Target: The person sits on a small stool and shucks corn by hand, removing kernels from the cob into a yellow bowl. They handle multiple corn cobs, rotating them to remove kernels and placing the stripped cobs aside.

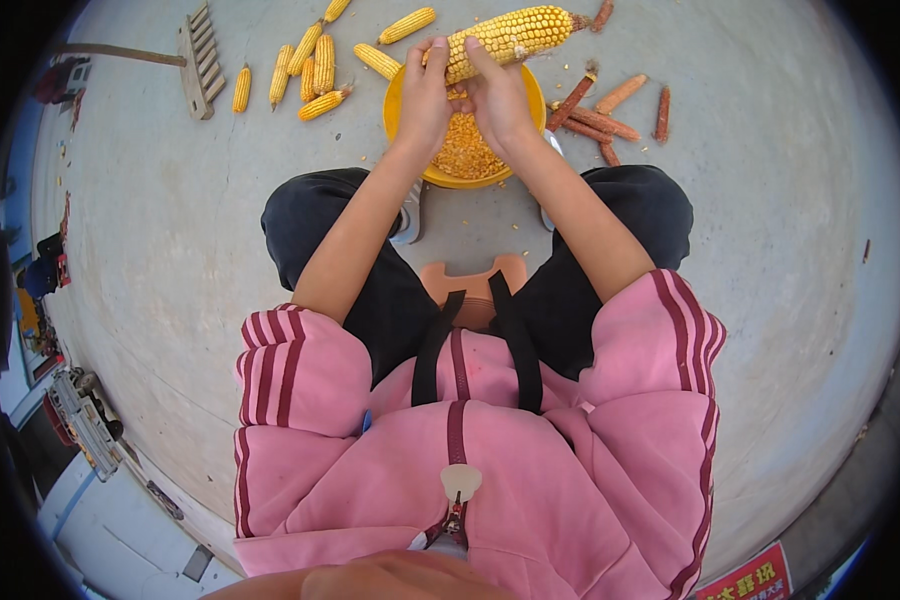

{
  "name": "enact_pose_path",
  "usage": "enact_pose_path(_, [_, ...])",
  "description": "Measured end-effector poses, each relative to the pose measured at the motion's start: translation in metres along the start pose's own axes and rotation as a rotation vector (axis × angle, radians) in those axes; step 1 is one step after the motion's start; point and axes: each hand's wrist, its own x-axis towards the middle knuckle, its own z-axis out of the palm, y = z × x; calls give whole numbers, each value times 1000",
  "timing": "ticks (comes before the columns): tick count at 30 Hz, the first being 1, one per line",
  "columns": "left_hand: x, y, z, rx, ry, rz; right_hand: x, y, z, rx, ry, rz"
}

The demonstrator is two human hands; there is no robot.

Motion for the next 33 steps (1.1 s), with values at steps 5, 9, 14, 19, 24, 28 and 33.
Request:
enact_pose_path(5, [5,-13,-3,-8,-34,156,-4,-5,2,-13,-35,5])
enact_pose_path(9, [5,-10,-5,-45,-88,139,-3,-5,3,2,3,-12])
enact_pose_path(14, [2,-1,1,2,-18,88,2,-1,4,25,30,-49])
enact_pose_path(19, [3,-9,-2,48,-52,208,-3,-6,0,31,-31,38])
enact_pose_path(24, [6,-9,-8,57,-67,177,0,0,-1,77,-26,-5])
enact_pose_path(28, [3,-2,-2,-9,-13,131,2,1,3,127,35,-39])
enact_pose_path(33, [9,-13,-4,189,-32,273,1,-3,2,84,25,-12])
